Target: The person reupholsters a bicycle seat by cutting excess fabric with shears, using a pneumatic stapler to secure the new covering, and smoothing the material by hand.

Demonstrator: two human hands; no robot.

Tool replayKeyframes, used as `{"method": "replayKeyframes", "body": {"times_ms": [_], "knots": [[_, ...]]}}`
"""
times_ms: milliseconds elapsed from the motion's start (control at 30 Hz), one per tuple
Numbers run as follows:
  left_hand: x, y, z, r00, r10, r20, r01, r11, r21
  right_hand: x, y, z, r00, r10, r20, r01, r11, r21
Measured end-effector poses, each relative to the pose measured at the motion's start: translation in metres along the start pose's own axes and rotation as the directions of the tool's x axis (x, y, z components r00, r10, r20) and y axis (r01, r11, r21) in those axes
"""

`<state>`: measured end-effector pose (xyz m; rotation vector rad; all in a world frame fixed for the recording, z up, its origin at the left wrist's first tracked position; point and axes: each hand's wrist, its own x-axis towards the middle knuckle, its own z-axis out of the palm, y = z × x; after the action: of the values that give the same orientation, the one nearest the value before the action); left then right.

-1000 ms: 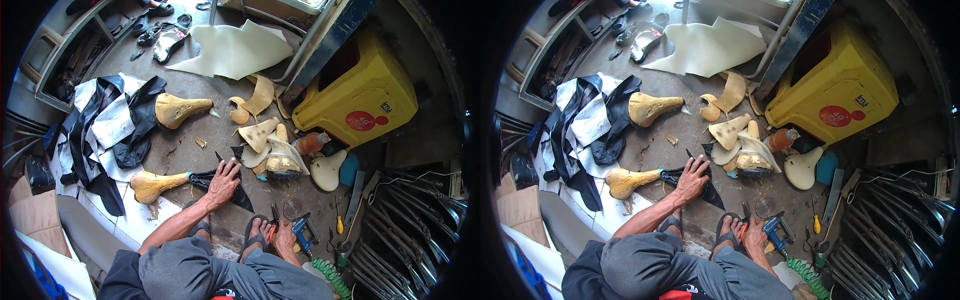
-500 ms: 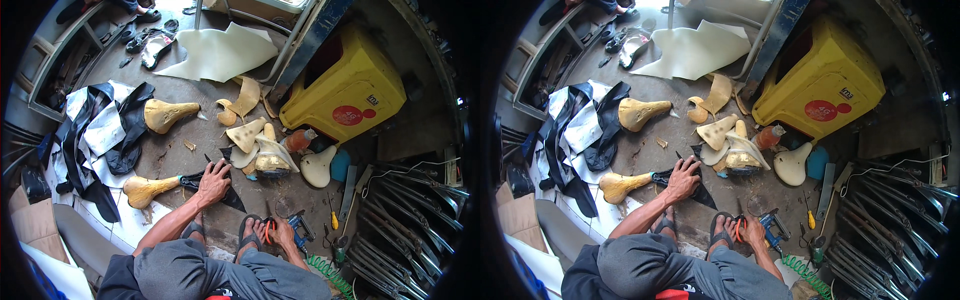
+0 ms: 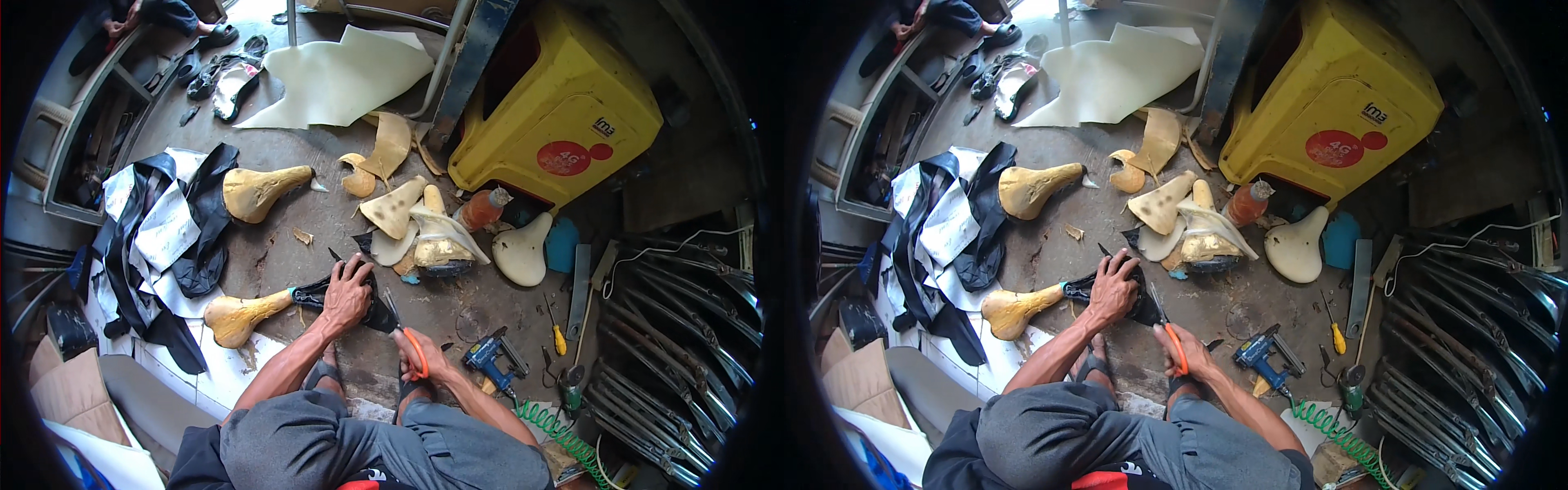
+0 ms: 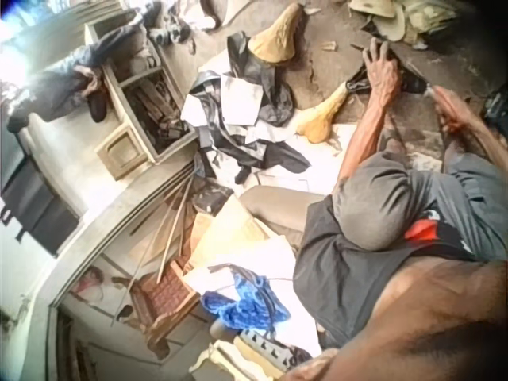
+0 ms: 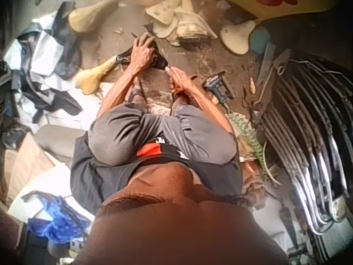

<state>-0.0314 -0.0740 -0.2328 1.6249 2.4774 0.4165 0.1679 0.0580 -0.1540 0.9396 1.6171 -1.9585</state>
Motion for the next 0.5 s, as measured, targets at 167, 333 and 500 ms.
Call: {"method": "replayKeyframes", "body": {"times_ms": [167, 333, 500], "knots": [[0.003, 0.002, 0.0, 1.0, 0.005, -0.016, -0.005, 1.0, -0.004, 0.024, 0.012, 0.016, 0.974, 0.214, 0.07, -0.222, 0.966, 0.132], [0.002, 0.003, 0.001, 0.999, 0.004, -0.038, -0.004, 1.0, 0.014, 0.037, 0.014, 0.017, 0.97, 0.227, 0.093, -0.238, 0.962, 0.137], [0.002, 0.001, -0.002, 1.0, 0.0, -0.01, -0.001, 1.0, -0.024, 0.037, 0.009, 0.036, 0.971, 0.237, 0.033, -0.239, 0.953, 0.186]]}}
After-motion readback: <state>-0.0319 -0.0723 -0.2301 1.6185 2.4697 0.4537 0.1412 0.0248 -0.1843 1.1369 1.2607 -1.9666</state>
